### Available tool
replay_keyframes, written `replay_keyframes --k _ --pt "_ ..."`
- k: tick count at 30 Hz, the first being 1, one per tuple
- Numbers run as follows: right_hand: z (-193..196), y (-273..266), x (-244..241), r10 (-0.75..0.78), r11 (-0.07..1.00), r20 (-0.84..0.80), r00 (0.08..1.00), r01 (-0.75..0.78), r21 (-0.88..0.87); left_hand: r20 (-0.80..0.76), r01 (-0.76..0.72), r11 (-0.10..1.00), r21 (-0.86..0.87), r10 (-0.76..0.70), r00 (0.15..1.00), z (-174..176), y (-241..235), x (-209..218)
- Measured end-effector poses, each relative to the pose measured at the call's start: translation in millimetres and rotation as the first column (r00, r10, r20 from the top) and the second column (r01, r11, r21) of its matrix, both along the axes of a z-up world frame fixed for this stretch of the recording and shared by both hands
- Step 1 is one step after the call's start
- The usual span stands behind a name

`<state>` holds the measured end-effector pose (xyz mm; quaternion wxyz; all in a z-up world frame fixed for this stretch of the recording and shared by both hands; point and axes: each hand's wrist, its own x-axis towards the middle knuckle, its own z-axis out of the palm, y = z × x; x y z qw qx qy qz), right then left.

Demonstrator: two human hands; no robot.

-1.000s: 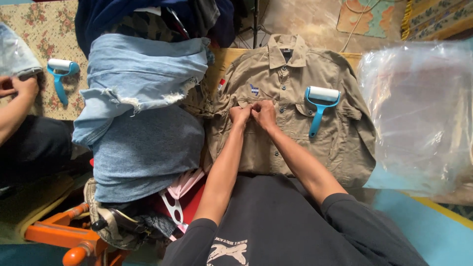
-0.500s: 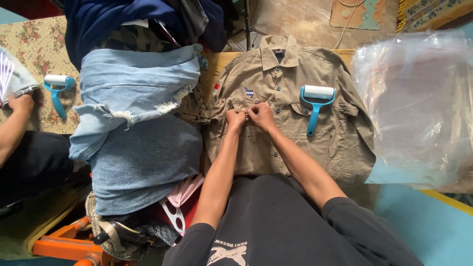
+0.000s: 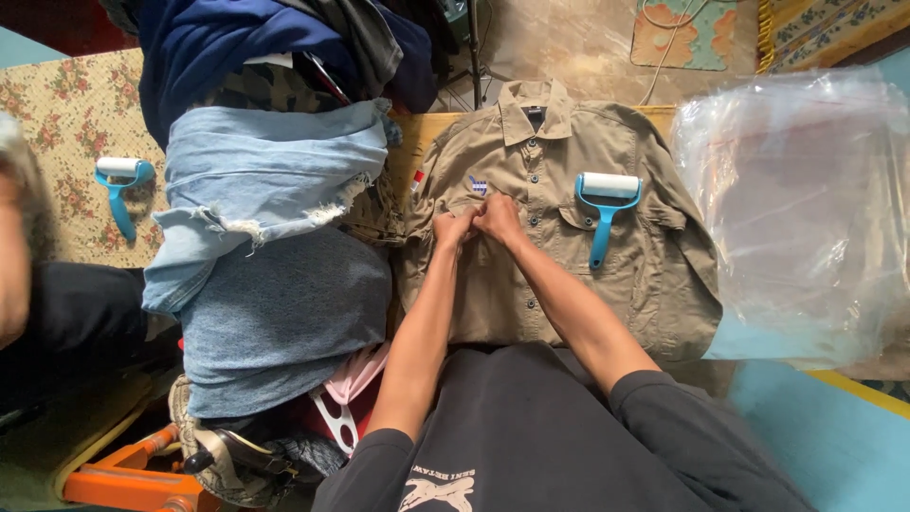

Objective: The person lays a beige shirt flat on a wooden table and uses a blue lint roller to remove lint from the collar, chest, sleeves, and body. They repeatedly roll the tool over different sections, occasionally adjusting the shirt to reach new areas.

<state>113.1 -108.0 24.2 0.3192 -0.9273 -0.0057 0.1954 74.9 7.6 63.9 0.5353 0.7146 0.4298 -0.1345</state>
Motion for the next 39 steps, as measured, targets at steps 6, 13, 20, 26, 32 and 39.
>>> replay_keyframes --k 6,13,20,26,32,39 --pt "0 -4 -8 -0.096 0.986 0.037 0.995 0.09 0.144 -0.003 -0.293 0.926 -0.239 0.301 0.953 19 -8 13" --pt "25 -4 -19 -0.212 0.948 0.016 0.977 0.201 0.247 -0.077 -0.168 0.986 0.006 0.168 0.983 24 -12 16" --pt "36 -4 -30 -0.399 0.853 -0.063 0.915 0.396 0.34 -0.112 -0.294 0.954 -0.062 0.286 0.952 1 -27 16" --pt "15 -9 -27 -0.444 0.809 -0.117 0.888 0.454 0.374 -0.105 -0.413 0.753 -0.512 0.422 0.9 -112 -6 14" --pt "40 -19 -14 -0.166 0.962 -0.066 0.984 0.177 0.206 -0.018 -0.254 0.842 -0.475 0.28 0.96 -87 2 3" --pt "40 -24 -10 -0.139 0.974 -0.17 0.976 0.166 0.152 -0.027 0.113 0.993 0.04 -0.111 0.993 -51 1 9"
